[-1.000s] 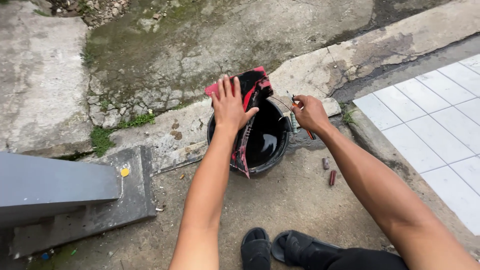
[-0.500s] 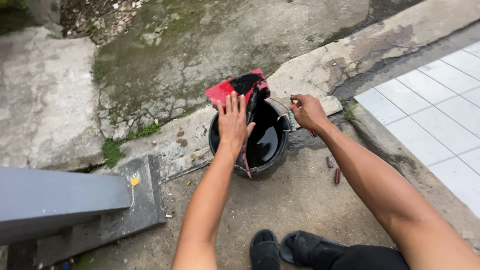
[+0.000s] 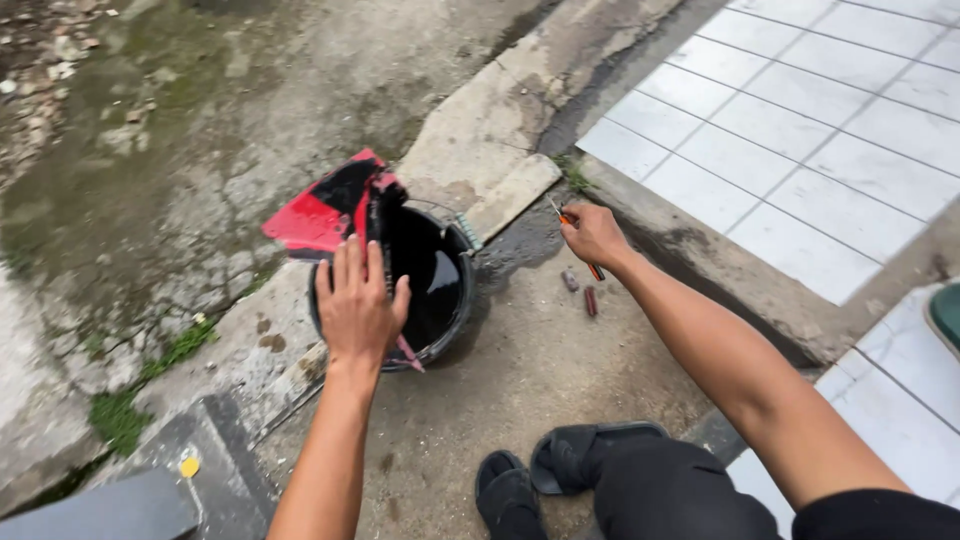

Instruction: Wet sanding a plastic vehicle component using sandpaper and water in a bucket

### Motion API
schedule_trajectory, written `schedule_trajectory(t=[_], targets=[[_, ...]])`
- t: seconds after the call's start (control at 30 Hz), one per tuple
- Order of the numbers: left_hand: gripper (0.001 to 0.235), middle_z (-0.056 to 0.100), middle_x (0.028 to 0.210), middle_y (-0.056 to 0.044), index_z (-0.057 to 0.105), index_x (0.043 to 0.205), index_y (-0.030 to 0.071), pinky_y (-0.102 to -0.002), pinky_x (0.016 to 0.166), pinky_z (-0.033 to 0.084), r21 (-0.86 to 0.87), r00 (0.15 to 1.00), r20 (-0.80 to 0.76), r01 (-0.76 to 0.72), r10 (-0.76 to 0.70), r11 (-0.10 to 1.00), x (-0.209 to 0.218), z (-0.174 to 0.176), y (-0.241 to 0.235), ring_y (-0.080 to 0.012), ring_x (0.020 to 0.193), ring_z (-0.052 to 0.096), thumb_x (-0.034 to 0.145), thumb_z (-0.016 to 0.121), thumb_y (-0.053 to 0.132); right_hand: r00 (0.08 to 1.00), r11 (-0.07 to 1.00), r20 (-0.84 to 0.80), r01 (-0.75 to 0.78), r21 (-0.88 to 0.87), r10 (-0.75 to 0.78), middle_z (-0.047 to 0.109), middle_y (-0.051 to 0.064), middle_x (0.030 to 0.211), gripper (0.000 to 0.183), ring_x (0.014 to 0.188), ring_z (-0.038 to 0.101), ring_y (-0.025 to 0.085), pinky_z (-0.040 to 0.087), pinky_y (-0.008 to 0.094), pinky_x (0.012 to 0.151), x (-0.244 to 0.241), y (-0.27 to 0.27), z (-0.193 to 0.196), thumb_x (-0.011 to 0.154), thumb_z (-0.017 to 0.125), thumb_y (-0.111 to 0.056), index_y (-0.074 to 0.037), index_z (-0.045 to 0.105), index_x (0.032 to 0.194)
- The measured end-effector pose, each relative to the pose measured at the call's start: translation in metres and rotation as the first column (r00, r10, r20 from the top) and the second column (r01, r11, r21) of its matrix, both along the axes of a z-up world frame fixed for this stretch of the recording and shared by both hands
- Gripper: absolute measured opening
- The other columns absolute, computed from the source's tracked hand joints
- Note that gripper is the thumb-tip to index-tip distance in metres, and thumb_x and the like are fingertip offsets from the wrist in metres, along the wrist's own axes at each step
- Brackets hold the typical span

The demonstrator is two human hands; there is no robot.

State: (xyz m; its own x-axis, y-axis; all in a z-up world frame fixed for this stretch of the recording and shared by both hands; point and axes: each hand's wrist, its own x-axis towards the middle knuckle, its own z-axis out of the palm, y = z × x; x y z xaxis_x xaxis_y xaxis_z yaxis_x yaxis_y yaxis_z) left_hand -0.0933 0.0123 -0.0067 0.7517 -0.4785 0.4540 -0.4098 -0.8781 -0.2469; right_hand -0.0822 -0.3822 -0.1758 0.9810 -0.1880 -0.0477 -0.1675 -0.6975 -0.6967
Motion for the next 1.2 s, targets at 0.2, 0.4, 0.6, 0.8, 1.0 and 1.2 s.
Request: schedule_trajectory(t=[0.2,0.4,0.6,0.8,1.0,1.2], targets=[[0.034,0.071,0.116,-0.011,0.073,0.111,0.010,-0.043,0.101,0.047,-0.118,0.947,0.068,0.321,-0.315,0.940,-0.032,-0.005,-0.017,-0.0259,0.110,0.068,0.090,0.064,0.035,0.998,0.955,-0.053,-0.043,-0.295,0.029,0.067,0.022,0.097,0.025,0.084,0.072,0.043,0.061,0.051,0.073,-0.066,-0.044,-0.071,0.093,0.055,-0.019,-0.006,0.070,0.109],[0.019,0.073,0.104,-0.006,0.072,0.101,0.009,-0.037,0.093,0.047,-0.137,0.895,-0.083,0.426,-0.439,0.894,-0.053,-0.001,-0.038,-0.0224,0.103,0.068,0.092,0.068,0.025,0.870,0.964,-0.450,0.256,0.069,-0.199,0.056,0.025,0.108,0.045,0.095,0.055,0.043,0.040,0.052,0.081,-0.083,-0.019,-0.013,0.109,0.019,-0.037,-0.004,0.050,0.108],[0.019,0.073,0.106,-0.006,0.073,0.102,0.009,-0.037,0.094,0.046,-0.167,0.893,-0.133,0.407,-0.430,0.898,-0.050,-0.005,-0.039,-0.0232,0.105,0.068,0.093,0.068,0.024,0.945,0.937,-0.328,-0.109,-0.332,-0.006,0.053,0.024,0.111,0.025,0.099,0.056,0.042,0.052,0.058,0.078,-0.074,-0.038,-0.118,0.104,0.035,-0.005,0.004,0.049,0.123],[0.020,0.073,0.108,-0.007,0.074,0.105,0.007,-0.039,0.095,0.047,-0.186,0.904,-0.149,0.371,-0.400,0.910,-0.045,-0.007,-0.033,-0.0249,0.107,0.067,0.093,0.069,0.023,0.958,0.896,-0.288,-0.115,-0.428,-0.014,0.057,0.027,0.125,0.048,0.111,0.057,0.040,0.048,0.051,0.092,-0.077,-0.031,-0.121,0.090,0.048,0.010,0.006,0.048,0.137],[0.021,0.073,0.107,-0.008,0.073,0.106,0.007,-0.039,0.094,0.048,-0.204,0.897,-0.148,0.384,-0.416,0.901,-0.041,-0.002,-0.033,-0.0251,0.106,0.068,0.094,0.070,0.024,0.861,0.899,-0.487,0.322,0.298,-0.147,0.046,0.000,0.073,0.029,0.067,0.045,0.019,0.042,0.039,0.066,-0.100,0.025,-0.029,0.099,0.026,-0.025,-0.017,0.043,0.077],[0.022,0.069,0.102,-0.008,0.073,0.103,0.009,-0.040,0.095,0.051,-0.276,0.895,-0.034,0.418,-0.444,0.865,-0.036,-0.017,-0.038,-0.0251,0.101,0.069,0.090,0.068,0.025,0.979,0.955,-0.206,-0.071,-0.287,0.011,0.060,0.019,0.098,0.029,0.094,0.068,0.042,0.058,0.053,0.077,-0.121,0.020,-0.148,0.085,0.069,-0.014,-0.005,0.060,0.111]])
